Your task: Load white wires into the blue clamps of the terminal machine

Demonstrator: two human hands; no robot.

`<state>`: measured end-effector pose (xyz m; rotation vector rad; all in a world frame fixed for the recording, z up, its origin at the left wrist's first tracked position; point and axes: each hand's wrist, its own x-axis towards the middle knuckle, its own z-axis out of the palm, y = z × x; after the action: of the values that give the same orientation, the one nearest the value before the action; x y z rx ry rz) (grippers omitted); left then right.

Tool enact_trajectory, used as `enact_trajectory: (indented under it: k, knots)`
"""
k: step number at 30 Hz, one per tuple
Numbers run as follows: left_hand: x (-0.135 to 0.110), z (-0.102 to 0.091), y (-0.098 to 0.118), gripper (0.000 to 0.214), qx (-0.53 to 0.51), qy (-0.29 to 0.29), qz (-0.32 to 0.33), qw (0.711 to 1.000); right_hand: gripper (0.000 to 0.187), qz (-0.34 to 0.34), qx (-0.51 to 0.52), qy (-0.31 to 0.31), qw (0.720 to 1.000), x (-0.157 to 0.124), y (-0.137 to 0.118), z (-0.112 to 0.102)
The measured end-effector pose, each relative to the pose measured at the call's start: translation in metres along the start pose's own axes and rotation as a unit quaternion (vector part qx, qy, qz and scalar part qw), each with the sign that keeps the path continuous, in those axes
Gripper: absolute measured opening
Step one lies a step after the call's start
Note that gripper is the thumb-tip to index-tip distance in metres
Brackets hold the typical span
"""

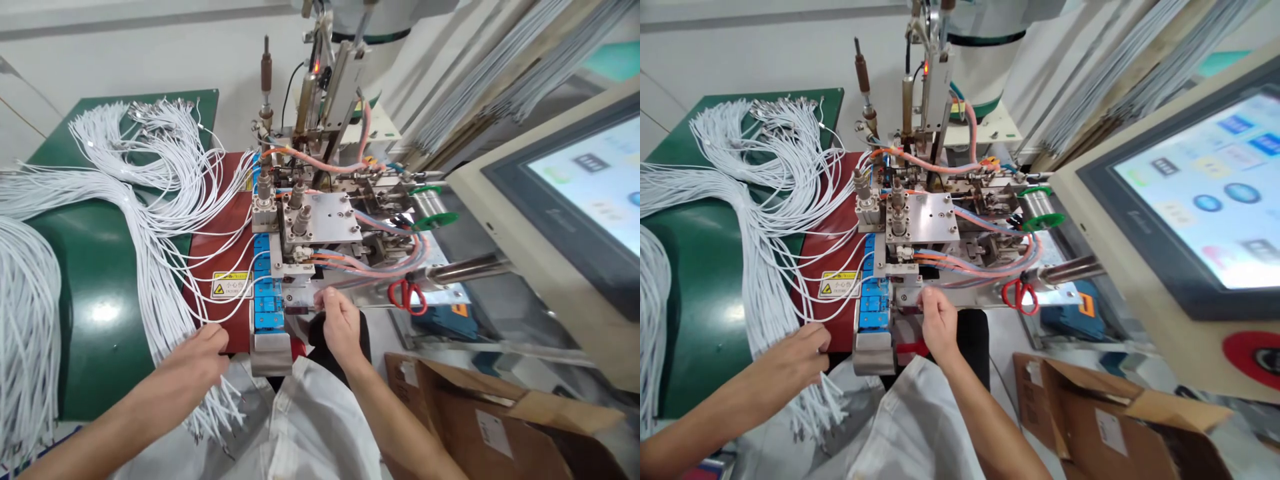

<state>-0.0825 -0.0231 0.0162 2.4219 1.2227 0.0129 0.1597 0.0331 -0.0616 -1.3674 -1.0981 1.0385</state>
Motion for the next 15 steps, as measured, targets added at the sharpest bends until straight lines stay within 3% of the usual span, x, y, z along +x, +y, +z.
enact_trajectory:
  k: [2, 4, 6, 8, 10, 15]
  knots:
    - [0.008, 0.0, 0.003, 0.017, -0.002, -0.042, 0.028, 0.999, 0.04, -0.001, 0.007, -0.008, 1.0, -0.003, -0.002, 0.0]
    - [0.019, 0.0, 0.009, 0.017, -0.042, -0.036, 0.054, 0.997, 0.038, -0.009, 0.016, -0.026, 0.999, -0.008, -0.004, -0.001]
    - [0.032, 0.003, 0.017, 0.017, -0.094, 0.041, 0.055, 0.993, 0.035, -0.025, 0.039, -0.056, 0.997, -0.016, -0.006, -0.001]
    - [0.043, 0.011, 0.024, 0.017, -0.121, 0.155, 0.016, 0.98, 0.033, -0.049, 0.086, -0.08, 0.992, -0.025, -0.008, -0.001]
    - [0.052, 0.019, 0.031, 0.017, -0.126, 0.224, -0.027, 0.966, 0.03, -0.066, 0.127, -0.085, 0.986, -0.031, -0.011, -0.001]
    - [0.069, 0.028, 0.043, 0.021, -0.157, 0.262, -0.043, 0.951, 0.008, -0.063, 0.07, -0.085, 0.992, -0.029, -0.024, -0.001]
